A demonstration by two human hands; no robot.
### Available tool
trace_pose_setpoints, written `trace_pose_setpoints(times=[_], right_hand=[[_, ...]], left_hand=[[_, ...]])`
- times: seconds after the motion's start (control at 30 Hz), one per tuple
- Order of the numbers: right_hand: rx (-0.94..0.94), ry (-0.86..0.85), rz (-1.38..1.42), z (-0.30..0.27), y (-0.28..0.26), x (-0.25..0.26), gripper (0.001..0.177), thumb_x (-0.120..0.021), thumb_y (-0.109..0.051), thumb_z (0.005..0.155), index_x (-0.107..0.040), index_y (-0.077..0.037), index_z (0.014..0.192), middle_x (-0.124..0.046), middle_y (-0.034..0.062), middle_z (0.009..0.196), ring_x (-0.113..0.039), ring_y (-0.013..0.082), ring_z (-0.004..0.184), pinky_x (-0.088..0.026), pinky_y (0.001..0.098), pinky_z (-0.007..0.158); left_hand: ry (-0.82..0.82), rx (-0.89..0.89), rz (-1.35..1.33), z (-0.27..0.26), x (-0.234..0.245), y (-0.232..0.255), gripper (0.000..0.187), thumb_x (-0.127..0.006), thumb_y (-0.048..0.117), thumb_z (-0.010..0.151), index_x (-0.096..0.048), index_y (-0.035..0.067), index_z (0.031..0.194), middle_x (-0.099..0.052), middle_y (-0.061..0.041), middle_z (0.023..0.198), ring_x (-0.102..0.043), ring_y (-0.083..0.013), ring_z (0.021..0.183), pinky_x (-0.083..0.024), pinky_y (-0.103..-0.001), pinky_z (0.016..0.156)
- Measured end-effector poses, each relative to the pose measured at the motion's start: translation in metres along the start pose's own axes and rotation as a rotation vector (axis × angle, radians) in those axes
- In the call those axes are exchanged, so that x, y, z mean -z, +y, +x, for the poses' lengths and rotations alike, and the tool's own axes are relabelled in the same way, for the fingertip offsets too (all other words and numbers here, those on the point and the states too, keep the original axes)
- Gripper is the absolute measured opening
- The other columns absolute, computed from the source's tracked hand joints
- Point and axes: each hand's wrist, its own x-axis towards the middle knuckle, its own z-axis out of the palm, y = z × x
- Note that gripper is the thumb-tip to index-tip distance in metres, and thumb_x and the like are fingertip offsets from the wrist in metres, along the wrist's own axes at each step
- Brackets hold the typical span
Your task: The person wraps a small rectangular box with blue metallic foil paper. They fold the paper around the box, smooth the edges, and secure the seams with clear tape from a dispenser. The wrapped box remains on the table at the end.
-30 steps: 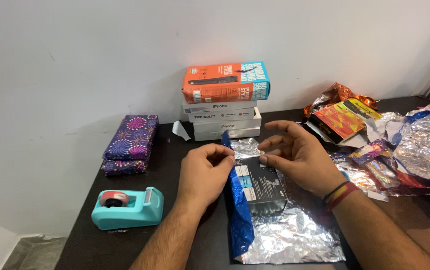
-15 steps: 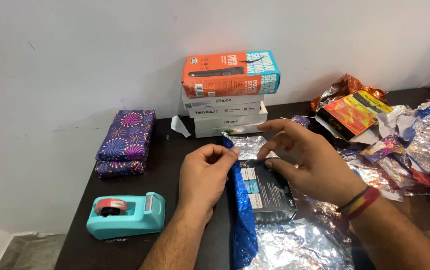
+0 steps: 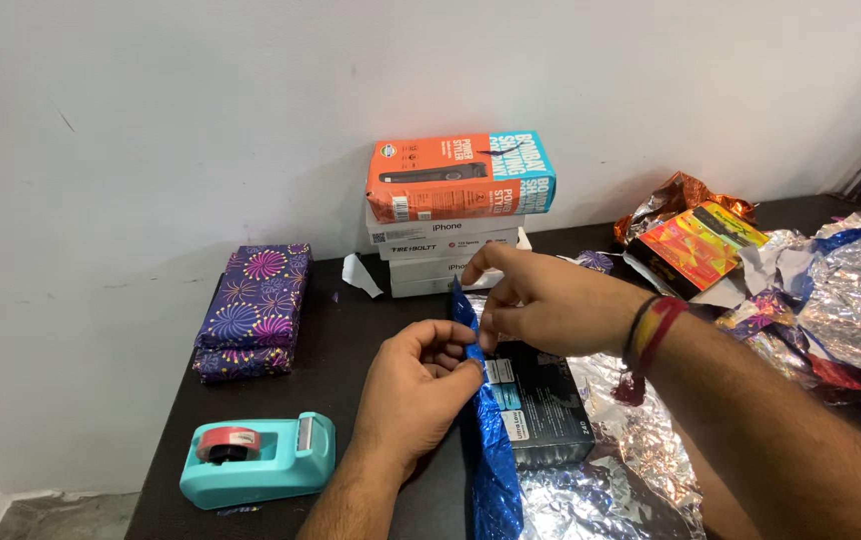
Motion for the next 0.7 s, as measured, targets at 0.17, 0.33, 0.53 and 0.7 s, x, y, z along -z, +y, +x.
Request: trace_pose_setpoints(times=[0.17,0.33,0.53,0.7], right_hand=[[-0.076,-0.043,-0.082,0.011,-0.009,0.002,0.055,-0.071,-0.026,0.088,-0.05,-0.009,0.136,-0.081,0.0084,0.09,-0.076,0.0152,0.085,-0.057,0.03,0.076],[-0.125,-0.061,-0.299,0.019,-0.02,0.001,0.07,-0.08,-0.026,0.077,-0.049,-0.007,0.136,-0.078,0.0098,0.095,-0.077,0.0198,0.089,-0.06,0.0339,0.079],[-0.109,-0.065,-0.43,0.028,-0.031,0.0,0.073,-0.088,-0.026,0.07,-0.056,-0.007,0.132,-0.078,0.0111,0.099,-0.077,0.0219,0.094,-0.06,0.0346,0.082],[-0.03,-0.053,-0.556,0.034,-0.032,-0.005,0.069,-0.088,-0.025,0.067,-0.061,-0.012,0.129,-0.078,0.0112,0.102,-0.074,0.0248,0.099,-0.058,0.0375,0.085]], left_hand=[[0.005,0.009,-0.008,-0.002,-0.001,0.005,0.034,-0.074,0.006,0.072,-0.075,-0.002,0.106,-0.069,-0.001,0.082,-0.06,-0.0052,0.07,-0.055,-0.021,0.065],[0.004,0.041,0.029,-0.003,0.0,0.009,0.034,-0.074,0.005,0.071,-0.075,-0.002,0.104,-0.07,-0.002,0.081,-0.061,-0.0052,0.069,-0.056,-0.02,0.066],[0.001,0.08,0.002,-0.003,0.0,0.013,0.034,-0.074,0.004,0.072,-0.074,-0.002,0.106,-0.071,-0.004,0.083,-0.063,-0.0069,0.071,-0.057,-0.022,0.067],[-0.014,0.07,-0.064,-0.004,-0.001,0.016,0.036,-0.072,0.003,0.071,-0.072,-0.002,0.107,-0.075,-0.004,0.086,-0.07,-0.007,0.076,-0.06,-0.022,0.071]])
